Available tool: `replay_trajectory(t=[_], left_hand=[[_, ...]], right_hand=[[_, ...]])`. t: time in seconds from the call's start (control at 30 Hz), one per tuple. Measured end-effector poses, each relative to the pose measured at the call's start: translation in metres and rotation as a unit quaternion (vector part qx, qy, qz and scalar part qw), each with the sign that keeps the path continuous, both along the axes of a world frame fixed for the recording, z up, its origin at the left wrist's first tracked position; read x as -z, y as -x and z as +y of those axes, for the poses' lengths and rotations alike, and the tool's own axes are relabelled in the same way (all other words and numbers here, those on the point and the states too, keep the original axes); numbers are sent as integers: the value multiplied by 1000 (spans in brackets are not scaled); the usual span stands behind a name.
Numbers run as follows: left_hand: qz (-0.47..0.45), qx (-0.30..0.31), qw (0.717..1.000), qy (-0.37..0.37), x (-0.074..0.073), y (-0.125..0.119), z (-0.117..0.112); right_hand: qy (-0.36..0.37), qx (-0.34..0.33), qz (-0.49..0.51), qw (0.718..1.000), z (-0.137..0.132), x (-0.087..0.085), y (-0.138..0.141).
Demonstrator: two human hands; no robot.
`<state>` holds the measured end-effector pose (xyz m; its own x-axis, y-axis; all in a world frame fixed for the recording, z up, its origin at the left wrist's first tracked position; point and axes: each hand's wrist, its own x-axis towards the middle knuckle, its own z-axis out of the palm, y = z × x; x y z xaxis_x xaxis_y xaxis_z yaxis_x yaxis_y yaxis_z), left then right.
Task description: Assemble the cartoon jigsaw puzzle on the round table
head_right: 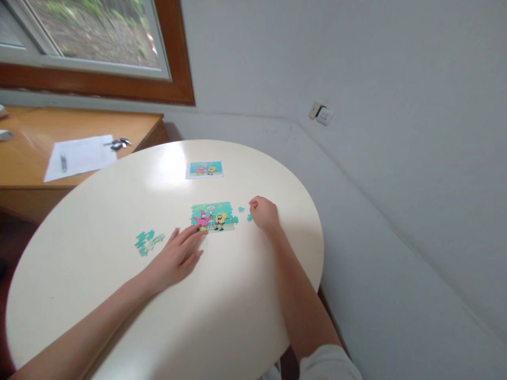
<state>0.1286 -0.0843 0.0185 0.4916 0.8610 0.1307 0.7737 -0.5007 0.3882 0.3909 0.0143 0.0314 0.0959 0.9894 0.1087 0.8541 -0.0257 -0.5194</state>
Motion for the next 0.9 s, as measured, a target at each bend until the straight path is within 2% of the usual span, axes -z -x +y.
replay_trajectory(t=[0.27, 0.6, 0.9], left_hand=[[1, 4, 1000, -2, 1, 0, 1], [20, 8, 1000, -8, 1, 0, 0], [30, 6, 1000, -7, 0, 0, 0]], right_hand=[[1, -46, -39, 998, 3, 14, 8], [10, -49, -14, 999, 4, 14, 12], [31, -39, 57, 997, 4, 11, 15]])
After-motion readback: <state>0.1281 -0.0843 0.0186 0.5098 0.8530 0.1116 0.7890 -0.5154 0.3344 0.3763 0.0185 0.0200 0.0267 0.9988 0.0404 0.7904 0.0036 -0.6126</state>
